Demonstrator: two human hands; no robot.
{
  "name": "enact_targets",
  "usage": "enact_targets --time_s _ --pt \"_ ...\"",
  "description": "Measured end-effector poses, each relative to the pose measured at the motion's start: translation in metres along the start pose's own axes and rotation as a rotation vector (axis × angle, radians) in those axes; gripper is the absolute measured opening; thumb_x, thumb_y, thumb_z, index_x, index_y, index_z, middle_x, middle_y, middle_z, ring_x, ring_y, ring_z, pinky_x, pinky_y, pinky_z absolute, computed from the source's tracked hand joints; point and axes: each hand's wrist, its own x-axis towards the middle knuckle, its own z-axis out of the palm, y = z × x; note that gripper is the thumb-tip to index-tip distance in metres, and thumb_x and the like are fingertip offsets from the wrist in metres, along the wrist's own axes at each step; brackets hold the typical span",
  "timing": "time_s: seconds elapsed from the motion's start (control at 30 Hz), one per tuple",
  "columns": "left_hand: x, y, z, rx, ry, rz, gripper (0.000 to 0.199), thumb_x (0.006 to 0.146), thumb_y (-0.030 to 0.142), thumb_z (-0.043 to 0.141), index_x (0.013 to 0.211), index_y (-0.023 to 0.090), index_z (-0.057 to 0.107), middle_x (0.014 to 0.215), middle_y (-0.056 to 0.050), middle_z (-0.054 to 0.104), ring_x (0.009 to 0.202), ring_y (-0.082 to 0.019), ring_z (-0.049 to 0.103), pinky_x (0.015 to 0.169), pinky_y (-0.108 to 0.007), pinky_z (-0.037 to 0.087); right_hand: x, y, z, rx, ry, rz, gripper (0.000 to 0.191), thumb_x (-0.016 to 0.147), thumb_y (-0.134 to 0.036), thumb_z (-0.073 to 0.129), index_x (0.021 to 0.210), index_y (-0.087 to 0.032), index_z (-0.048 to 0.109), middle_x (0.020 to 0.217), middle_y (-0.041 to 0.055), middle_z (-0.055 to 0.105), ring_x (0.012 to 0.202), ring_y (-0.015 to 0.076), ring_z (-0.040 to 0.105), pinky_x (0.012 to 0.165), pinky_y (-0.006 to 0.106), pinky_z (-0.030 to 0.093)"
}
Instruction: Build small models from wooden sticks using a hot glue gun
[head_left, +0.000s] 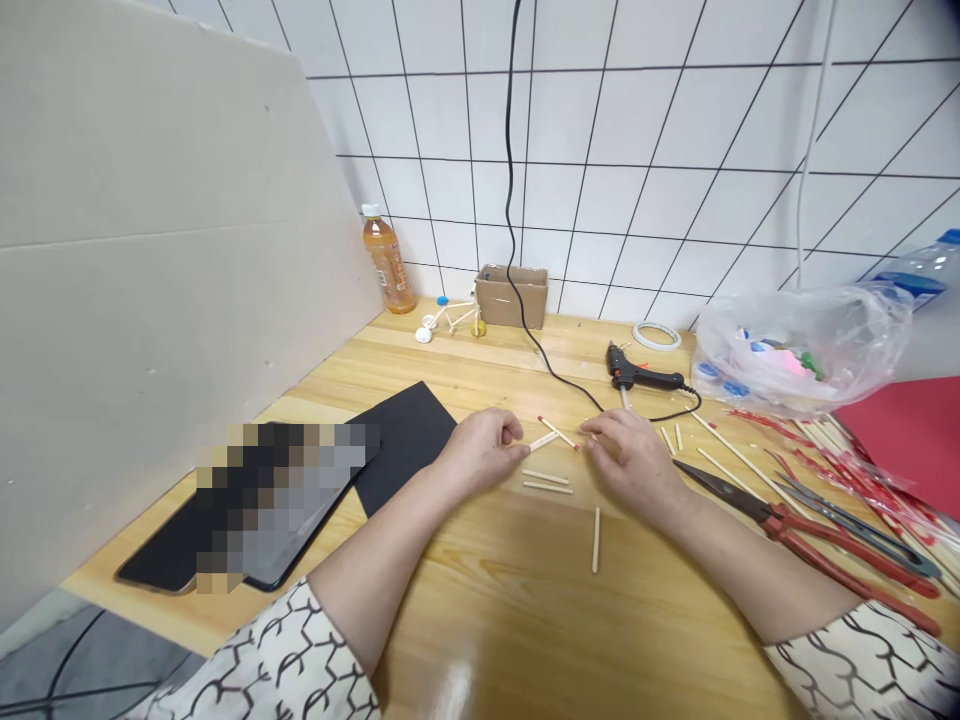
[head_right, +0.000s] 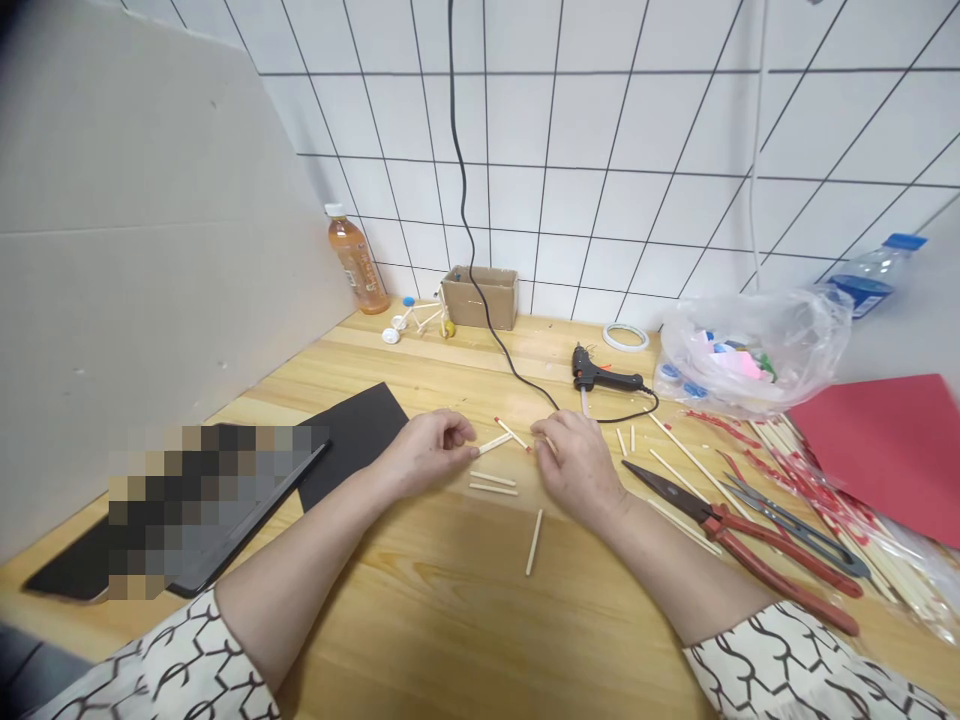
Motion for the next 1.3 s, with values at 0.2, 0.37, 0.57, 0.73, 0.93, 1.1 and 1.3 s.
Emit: enact_targets --time_s 0.2,0.37,0.57,0.73,0.93,1.1,1.3 --pt "-0.002 -0.005 -0.011 -0.009 -0.152 0.069 0.015 0.069 0.025 0.051 0.071 0.016 0.064 0.067 -0.001 0.061 0.06 -0.012 0.053 0.052 -0.021 0.035 -0.001 -0.001 -0.002 0.03 -0.042 -0.002 0.014 0.079 -0.015 0.049 0.08 -0.017 0.063 0.079 0.0071 0.062 0.079 0.0207 0.054 0.073 0.034 0.04" --pt "-0.002 -0.002 -0.012 0.069 -0.128 0.075 0.019 0.073 0.022 0.046 0.07 0.015 0.064 0.064 -0.001 0.061 0.061 -0.013 0.052 0.053 -0.022 0.035 -0.004 -0.008 -0.001 0.04 -0.064 -0.099 0.018 0.082 -0.014 0.045 0.079 -0.017 0.063 0.077 0.0066 0.061 0.076 0.0191 0.053 0.072 0.033 0.039" --pt "-0.002 0.001 -0.014 0.138 -0.091 0.06 0.027 0.079 0.03 0.042 0.079 0.017 0.066 0.075 -0.004 0.066 0.068 -0.016 0.056 0.059 -0.024 0.037 -0.006 -0.008 0.0 0.06 -0.072 -0.13 0.017 0.083 -0.015 0.045 0.08 -0.017 0.062 0.077 0.0065 0.063 0.076 0.0189 0.054 0.07 0.033 0.039" --pt "-0.004 0.006 -0.018 0.202 -0.133 0.047 0.031 0.079 0.036 0.043 0.075 0.017 0.067 0.073 -0.005 0.066 0.068 -0.017 0.056 0.057 -0.024 0.036 -0.007 -0.011 0.0 0.066 -0.099 -0.143 0.016 0.082 -0.015 0.046 0.081 -0.016 0.062 0.076 0.0068 0.063 0.075 0.019 0.054 0.069 0.034 0.038" --pt "-0.003 0.002 -0.014 0.217 -0.116 0.067 0.021 0.073 0.02 0.045 0.076 0.019 0.066 0.074 -0.003 0.066 0.068 -0.015 0.056 0.058 -0.023 0.037 -0.007 -0.014 -0.001 0.091 -0.135 -0.163 0.014 0.081 -0.015 0.047 0.079 -0.017 0.061 0.074 0.006 0.062 0.073 0.0183 0.054 0.069 0.033 0.036" --pt "-0.003 0.001 -0.013 0.23 -0.104 0.061 0.021 0.072 0.021 0.046 0.078 0.019 0.066 0.077 -0.004 0.067 0.068 -0.015 0.056 0.058 -0.023 0.037 -0.009 -0.017 -0.001 0.1 -0.174 -0.239 0.011 0.08 -0.019 0.049 0.08 -0.017 0.06 0.076 0.0064 0.062 0.074 0.0181 0.053 0.07 0.034 0.035" --pt "-0.004 0.006 -0.017 0.294 -0.118 0.053 0.032 0.08 0.036 0.042 0.075 0.017 0.067 0.074 -0.007 0.067 0.068 -0.018 0.057 0.058 -0.025 0.038 -0.01 -0.022 -0.004 0.098 -0.24 -0.296 0.011 0.079 -0.024 0.052 0.083 -0.017 0.059 0.077 0.007 0.061 0.076 0.0193 0.051 0.071 0.035 0.034"
